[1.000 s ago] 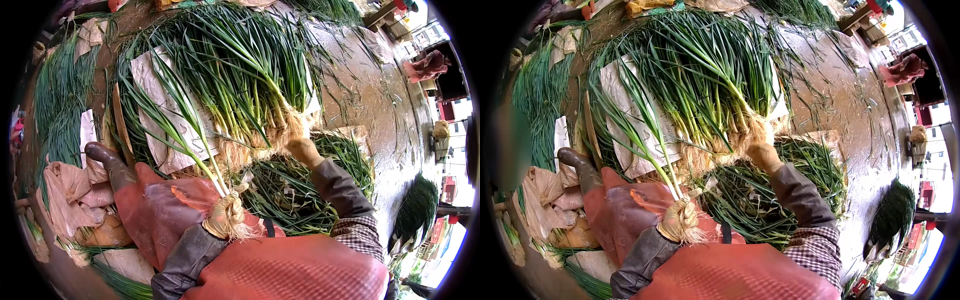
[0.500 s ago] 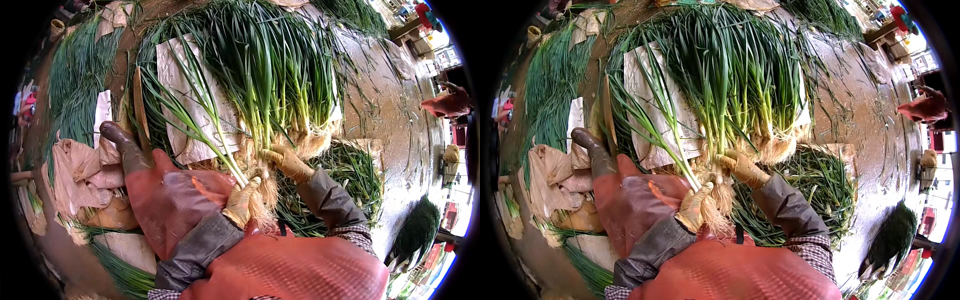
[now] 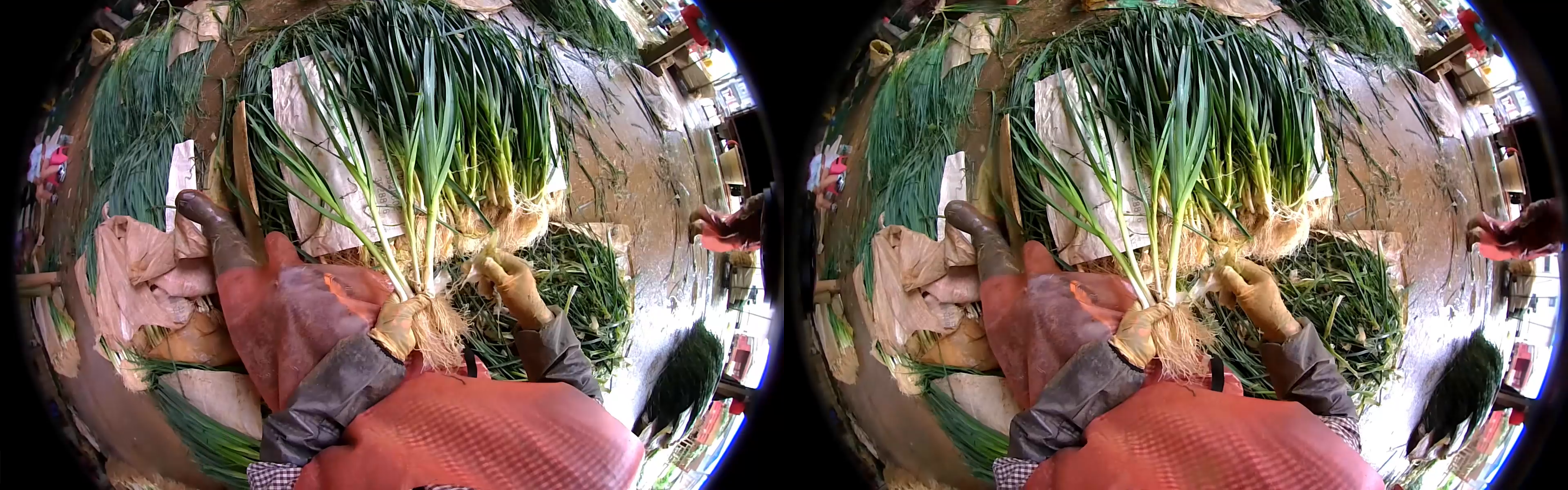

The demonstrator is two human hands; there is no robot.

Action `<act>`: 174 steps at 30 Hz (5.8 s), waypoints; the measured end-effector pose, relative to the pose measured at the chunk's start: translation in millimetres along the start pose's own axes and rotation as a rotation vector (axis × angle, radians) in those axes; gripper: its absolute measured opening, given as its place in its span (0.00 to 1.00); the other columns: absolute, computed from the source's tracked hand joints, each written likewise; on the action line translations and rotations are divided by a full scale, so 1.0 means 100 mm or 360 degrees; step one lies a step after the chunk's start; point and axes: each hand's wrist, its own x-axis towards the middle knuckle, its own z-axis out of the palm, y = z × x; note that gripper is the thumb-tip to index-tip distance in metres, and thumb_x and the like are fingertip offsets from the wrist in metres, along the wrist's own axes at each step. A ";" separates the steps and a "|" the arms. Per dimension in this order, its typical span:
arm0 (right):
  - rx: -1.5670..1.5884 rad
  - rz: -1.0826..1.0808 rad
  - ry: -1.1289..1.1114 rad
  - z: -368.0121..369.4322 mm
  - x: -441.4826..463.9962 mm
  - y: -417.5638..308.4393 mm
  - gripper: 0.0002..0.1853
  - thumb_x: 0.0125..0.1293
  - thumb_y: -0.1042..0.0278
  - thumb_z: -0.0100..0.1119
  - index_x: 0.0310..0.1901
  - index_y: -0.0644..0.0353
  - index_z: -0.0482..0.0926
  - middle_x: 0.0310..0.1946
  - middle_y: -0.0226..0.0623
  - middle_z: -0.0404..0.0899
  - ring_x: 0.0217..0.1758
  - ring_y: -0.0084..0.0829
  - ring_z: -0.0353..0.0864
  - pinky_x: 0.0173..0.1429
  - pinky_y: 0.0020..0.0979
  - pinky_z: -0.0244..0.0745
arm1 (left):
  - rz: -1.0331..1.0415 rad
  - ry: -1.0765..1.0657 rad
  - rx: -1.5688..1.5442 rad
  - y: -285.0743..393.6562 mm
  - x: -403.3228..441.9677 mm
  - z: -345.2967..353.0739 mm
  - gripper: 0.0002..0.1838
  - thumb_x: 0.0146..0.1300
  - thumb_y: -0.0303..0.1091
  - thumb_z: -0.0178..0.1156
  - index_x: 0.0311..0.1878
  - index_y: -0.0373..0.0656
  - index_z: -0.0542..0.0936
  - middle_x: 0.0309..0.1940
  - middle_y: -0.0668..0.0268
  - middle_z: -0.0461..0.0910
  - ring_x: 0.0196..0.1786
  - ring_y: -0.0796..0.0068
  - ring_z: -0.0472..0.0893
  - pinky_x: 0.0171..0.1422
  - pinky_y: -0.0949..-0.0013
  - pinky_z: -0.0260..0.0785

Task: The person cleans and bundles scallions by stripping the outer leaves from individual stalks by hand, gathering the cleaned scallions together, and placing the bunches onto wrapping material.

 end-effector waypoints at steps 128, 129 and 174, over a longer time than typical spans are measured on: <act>0.0027 -0.0278 0.0652 -0.01 0.51 0.45 0.26 0.64 0.65 0.60 0.61 0.66 0.66 0.40 0.38 0.75 0.32 0.21 0.73 0.33 0.19 0.74 | 0.0228 -0.0075 -0.0027 -0.17 0.33 0.16 0.14 0.59 0.19 0.56 0.49 0.35 0.75 0.37 0.60 0.79 0.33 0.68 0.80 0.35 0.67 0.80; 0.0134 -0.0069 0.0425 -0.03 0.49 0.48 0.29 0.64 0.65 0.59 0.64 0.64 0.63 0.40 0.38 0.75 0.32 0.21 0.74 0.33 0.19 0.73 | 0.0236 -0.0022 -0.0064 -0.13 0.23 0.31 0.13 0.60 0.20 0.55 0.49 0.34 0.75 0.35 0.59 0.79 0.32 0.67 0.81 0.33 0.68 0.80; -0.0859 0.1549 -0.0945 -1.41 -0.98 1.27 0.29 0.53 0.48 0.70 0.51 0.60 0.80 0.44 0.41 0.82 0.42 0.29 0.82 0.44 0.29 0.77 | -0.0180 -0.0593 -0.0362 0.01 -0.19 -0.04 0.28 0.60 0.35 0.60 0.62 0.33 0.66 0.38 0.59 0.78 0.34 0.70 0.79 0.37 0.68 0.77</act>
